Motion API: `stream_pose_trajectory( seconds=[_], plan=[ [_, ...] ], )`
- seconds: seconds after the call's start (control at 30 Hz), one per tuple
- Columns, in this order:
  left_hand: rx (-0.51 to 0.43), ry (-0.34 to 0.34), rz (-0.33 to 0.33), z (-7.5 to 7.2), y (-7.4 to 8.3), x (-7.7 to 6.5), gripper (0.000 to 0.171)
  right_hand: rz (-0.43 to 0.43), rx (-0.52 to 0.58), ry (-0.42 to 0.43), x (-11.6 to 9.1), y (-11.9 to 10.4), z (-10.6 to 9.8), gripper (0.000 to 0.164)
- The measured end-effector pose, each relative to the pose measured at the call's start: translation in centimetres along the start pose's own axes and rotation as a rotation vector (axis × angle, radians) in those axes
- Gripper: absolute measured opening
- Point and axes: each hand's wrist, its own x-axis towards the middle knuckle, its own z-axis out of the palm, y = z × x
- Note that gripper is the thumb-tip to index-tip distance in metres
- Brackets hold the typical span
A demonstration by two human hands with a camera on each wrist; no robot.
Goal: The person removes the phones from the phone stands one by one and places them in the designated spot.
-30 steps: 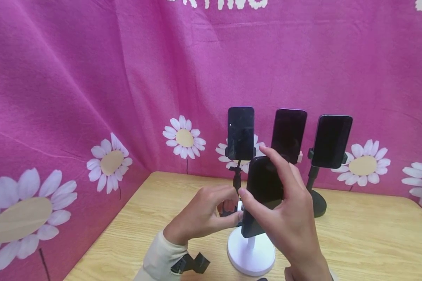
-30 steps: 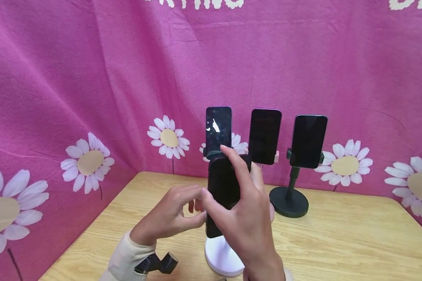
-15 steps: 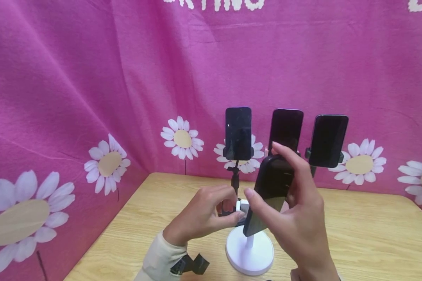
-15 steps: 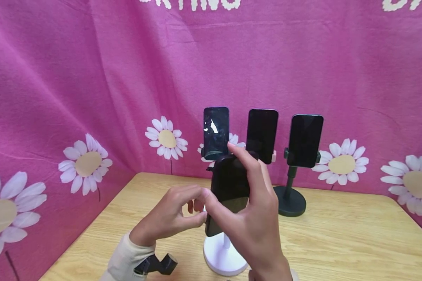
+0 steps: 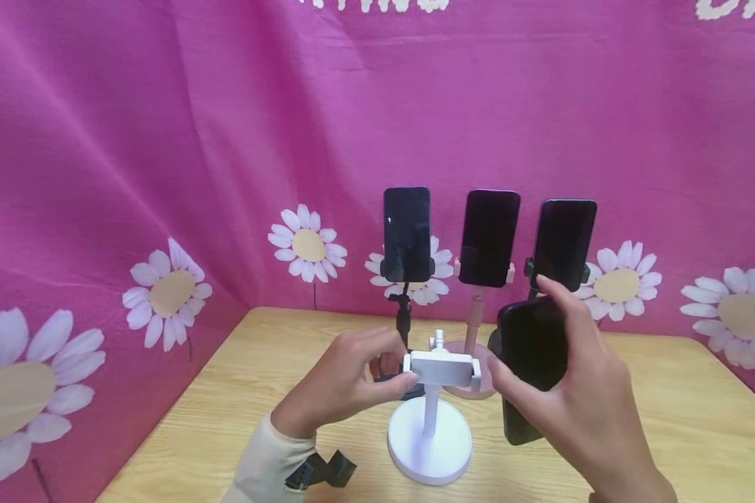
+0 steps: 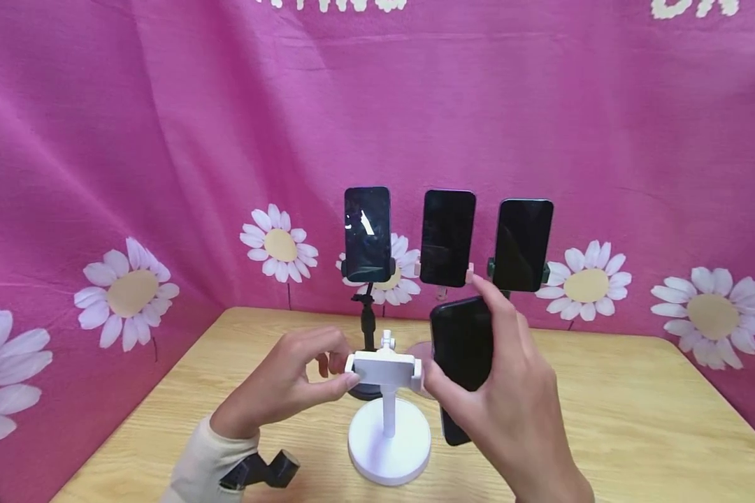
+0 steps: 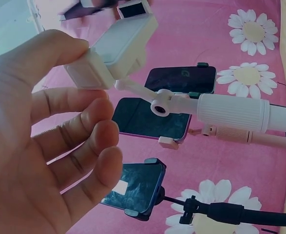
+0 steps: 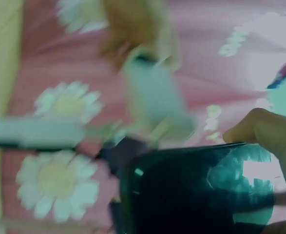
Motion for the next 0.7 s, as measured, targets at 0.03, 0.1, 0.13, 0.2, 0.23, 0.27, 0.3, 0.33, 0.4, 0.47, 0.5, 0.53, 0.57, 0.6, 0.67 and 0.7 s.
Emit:
stream_pose_trajectory(
  seconds=[0.03, 0.1, 0.13, 0.2, 0.23, 0.27, 0.3, 0.33, 0.4, 0.47, 0.5, 0.53, 0.57, 0.6, 0.67, 0.7],
  plan=[
    [0.001, 0.001, 0.001, 0.0, 0.0, 0.0, 0.015, 0.027, -0.040, -0.012, -0.1, 0.7, 0.1, 0.103],
    [0.000, 0.004, 0.003, -0.1, 0.0, 0.0, 0.015, 0.096, -0.111, -0.058, -0.2, 2.3, 0.5, 0.104],
    [0.001, 0.007, 0.004, -0.2, 0.0, 0.0, 0.016, 0.129, -0.141, -0.090, -0.3, 3.1, 0.7, 0.105],
    [0.003, 0.010, 0.005, -0.2, 0.1, 0.0, 0.016, 0.195, -0.195, -0.162, -0.5, 4.9, 1.1, 0.105],
    [0.004, 0.010, 0.007, -0.1, 0.1, 0.1, 0.016, 0.232, -0.221, -0.203, -0.6, 5.8, 1.3, 0.105],
    [0.005, 0.009, 0.006, -0.1, 0.1, 0.1, 0.016, 0.262, -0.247, -0.239, -0.8, 6.7, 1.6, 0.106],
    [0.005, 0.008, 0.006, -0.1, 0.1, 0.1, 0.016, 0.279, -0.272, -0.270, -1.0, 7.6, 1.9, 0.104],
    [0.004, 0.007, 0.005, -0.1, 0.2, 0.1, 0.016, 0.294, -0.300, -0.293, -1.2, 8.5, 2.1, 0.103],
    [0.001, 0.003, 0.002, 0.0, 0.2, 0.1, 0.016, 0.322, -0.350, -0.333, -1.6, 10.1, 2.6, 0.102],
    [-0.001, 0.001, -0.004, -0.1, 0.3, 0.1, 0.016, 0.332, -0.383, -0.361, -2.0, 11.6, 2.9, 0.097],
    [-0.002, 0.001, -0.008, -0.1, 0.3, 0.1, 0.017, 0.335, -0.396, -0.374, -2.1, 12.3, 3.0, 0.094],
    [-0.002, 0.000, -0.012, -0.1, 0.4, 0.1, 0.017, 0.346, -0.409, -0.393, -2.2, 12.9, 3.1, 0.094],
    [-0.001, -0.001, -0.014, -0.1, 0.4, 0.2, 0.017, 0.358, -0.419, -0.414, -2.3, 13.5, 3.2, 0.094],
    [-0.001, -0.001, -0.015, 0.0, 0.4, 0.2, 0.017, 0.373, -0.426, -0.436, -2.4, 14.1, 3.3, 0.093],
    [-0.002, -0.002, -0.013, 0.1, 0.5, 0.3, 0.017, 0.403, -0.444, -0.484, -2.7, 15.1, 3.4, 0.094],
    [-0.004, -0.002, -0.010, 0.2, 0.5, 0.3, 0.017, 0.412, -0.450, -0.499, -2.9, 15.5, 3.5, 0.093]
  ],
)
